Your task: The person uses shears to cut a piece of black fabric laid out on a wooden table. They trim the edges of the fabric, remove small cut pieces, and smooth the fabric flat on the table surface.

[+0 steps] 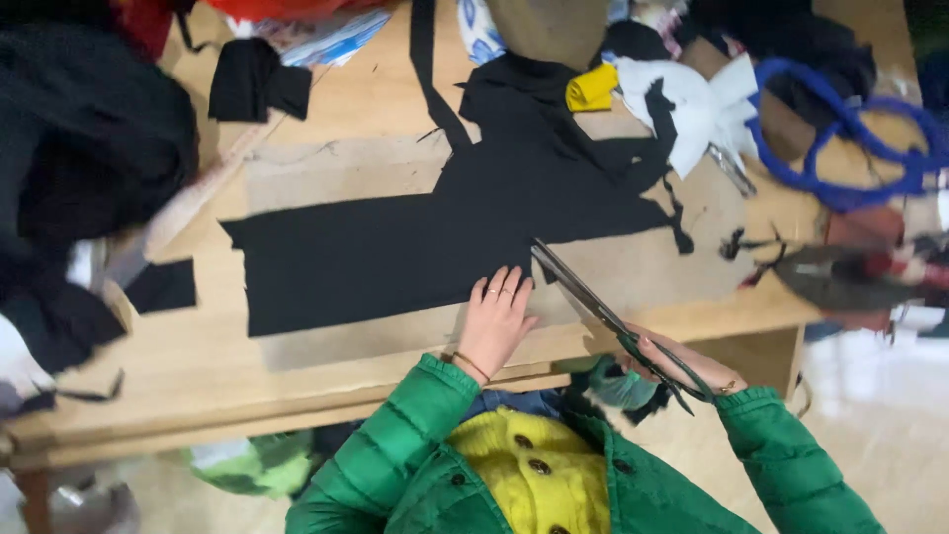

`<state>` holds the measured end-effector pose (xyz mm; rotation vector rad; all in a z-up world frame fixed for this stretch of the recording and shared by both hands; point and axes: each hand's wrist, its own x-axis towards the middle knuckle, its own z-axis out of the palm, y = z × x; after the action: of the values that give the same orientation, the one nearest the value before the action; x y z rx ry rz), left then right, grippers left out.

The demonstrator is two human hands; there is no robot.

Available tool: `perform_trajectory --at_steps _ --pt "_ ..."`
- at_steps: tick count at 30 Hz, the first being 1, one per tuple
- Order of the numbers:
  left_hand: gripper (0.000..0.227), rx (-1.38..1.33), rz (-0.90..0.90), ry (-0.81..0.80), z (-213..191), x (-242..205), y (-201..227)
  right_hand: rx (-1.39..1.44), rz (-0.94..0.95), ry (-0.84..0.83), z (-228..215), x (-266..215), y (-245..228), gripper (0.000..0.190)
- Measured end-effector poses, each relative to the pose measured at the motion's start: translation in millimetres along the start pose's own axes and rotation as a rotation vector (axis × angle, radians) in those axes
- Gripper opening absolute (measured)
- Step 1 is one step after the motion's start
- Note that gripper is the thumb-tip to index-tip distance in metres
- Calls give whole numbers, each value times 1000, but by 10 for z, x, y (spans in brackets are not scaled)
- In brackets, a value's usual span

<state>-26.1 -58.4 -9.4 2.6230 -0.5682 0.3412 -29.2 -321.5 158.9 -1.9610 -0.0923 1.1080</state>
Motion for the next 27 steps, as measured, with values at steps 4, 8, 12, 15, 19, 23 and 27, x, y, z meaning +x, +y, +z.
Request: perform_trajectory --at_steps 4,8,12,15,19,23,27 --pt "76 86 -157 26 -14 90 300 -90 11 -179 -717 215 404 79" --pt "75 165 -305 101 181 79 498 -132 -38 -351 -1171 465 471 78" --pt "73 251 -421 138 210 10 667 -161 -37 -506 -1395 697 410 81" --pt "76 281 -485 82 153 5 769 -188 -121 -614 -1470 793 188 80" --pt "78 271 -532 109 134 -2 819 -211 -134 -688 -1663 1018 462 80" --pt "74 229 -567 145 213 -57 779 -222 -99 -735 -1786 1125 471 78" --pt "77 240 -550 159 184 -62 728 -265 -87 -779 -1901 1249 398 85"
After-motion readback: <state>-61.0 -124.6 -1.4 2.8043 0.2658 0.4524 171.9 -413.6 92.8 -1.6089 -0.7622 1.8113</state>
